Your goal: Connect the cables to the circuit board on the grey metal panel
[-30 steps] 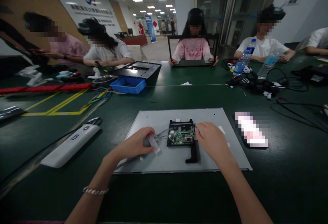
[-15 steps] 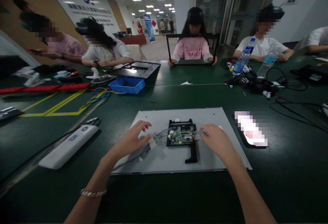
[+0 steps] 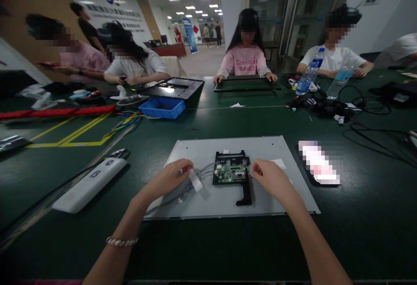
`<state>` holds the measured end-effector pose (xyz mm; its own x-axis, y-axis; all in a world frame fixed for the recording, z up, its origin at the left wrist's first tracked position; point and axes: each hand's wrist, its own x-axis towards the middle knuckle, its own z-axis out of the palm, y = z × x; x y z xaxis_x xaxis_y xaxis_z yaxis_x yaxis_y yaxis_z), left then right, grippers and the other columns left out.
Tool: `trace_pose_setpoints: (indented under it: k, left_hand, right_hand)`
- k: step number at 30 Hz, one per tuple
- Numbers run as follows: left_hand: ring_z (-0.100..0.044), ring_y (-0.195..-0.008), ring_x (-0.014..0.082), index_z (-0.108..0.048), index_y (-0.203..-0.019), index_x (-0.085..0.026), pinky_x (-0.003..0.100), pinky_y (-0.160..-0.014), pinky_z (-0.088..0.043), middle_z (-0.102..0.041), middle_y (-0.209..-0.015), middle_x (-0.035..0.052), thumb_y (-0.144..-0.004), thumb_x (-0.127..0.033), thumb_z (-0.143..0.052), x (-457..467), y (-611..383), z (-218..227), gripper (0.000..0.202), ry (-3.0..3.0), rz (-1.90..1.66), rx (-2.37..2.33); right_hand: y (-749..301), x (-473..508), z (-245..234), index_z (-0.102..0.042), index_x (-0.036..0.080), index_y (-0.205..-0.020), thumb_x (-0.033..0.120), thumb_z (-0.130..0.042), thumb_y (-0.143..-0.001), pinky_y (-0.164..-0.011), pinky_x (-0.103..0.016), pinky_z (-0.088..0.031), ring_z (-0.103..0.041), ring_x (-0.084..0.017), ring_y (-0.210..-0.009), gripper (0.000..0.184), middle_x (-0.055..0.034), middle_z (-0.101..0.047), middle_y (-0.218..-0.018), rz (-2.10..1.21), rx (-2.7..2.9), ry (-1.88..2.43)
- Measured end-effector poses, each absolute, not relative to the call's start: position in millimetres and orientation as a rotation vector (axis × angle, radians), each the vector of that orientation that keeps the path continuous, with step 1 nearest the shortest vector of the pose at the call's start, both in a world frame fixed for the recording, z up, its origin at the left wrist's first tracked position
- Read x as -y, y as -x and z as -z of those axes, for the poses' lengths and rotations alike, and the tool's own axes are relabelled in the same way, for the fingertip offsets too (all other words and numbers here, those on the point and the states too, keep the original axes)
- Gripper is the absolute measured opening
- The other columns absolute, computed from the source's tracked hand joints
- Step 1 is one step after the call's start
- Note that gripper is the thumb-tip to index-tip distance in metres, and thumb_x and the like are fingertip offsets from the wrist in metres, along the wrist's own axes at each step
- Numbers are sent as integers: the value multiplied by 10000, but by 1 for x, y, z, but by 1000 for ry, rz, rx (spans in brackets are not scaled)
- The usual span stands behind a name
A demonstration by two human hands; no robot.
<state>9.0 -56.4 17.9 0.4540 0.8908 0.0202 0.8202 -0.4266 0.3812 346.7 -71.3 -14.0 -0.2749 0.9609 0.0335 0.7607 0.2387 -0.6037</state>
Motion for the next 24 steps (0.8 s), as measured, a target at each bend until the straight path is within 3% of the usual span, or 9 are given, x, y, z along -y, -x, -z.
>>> trace_pose_setpoints:
  k: [7,13,19,24]
  left_hand:
    - [-561,-899,191,-573,-983,-206,332,-822,-416,-601,-965,45,-875,-217,-374,53,-3,-23,227,-2402,-477,-1611]
    - [-549,-949,213,-584,-993,-202,356,-843,-405,-591,-1007,66,-881,-191,-363,46,6,-12,248,-2479,-398,-1804]
    - [-490,-1072,244,-504,-1185,-217,397,-911,-381,-520,-1180,88,-863,-188,-399,48,4,-10,340,-2496,-406,-1943]
    - [-451,-1125,258,-499,-1182,-226,418,-942,-361,-494,-1224,78,-855,-206,-420,52,1,-10,336,-2535,-445,-1928]
  right_hand:
    - [-380,63,16,-637,221,-857,289,-465,-806,-654,-291,-431,-616,-185,-746,191,-41,-652,-809,-509,1943,1874]
    - [-382,62,23,-617,178,-1077,304,-469,-823,-755,-346,-442,-602,-246,-916,320,-133,-545,-1128,-151,1932,1998]
    - [-335,46,-1,-599,184,-1118,292,-476,-848,-850,-330,-434,-570,-218,-991,315,-109,-554,-1143,-250,2121,1632]
    - [-285,26,-19,-622,185,-1065,285,-543,-847,-915,-329,-409,-531,-209,-1051,252,-82,-598,-1100,-332,2375,1343]
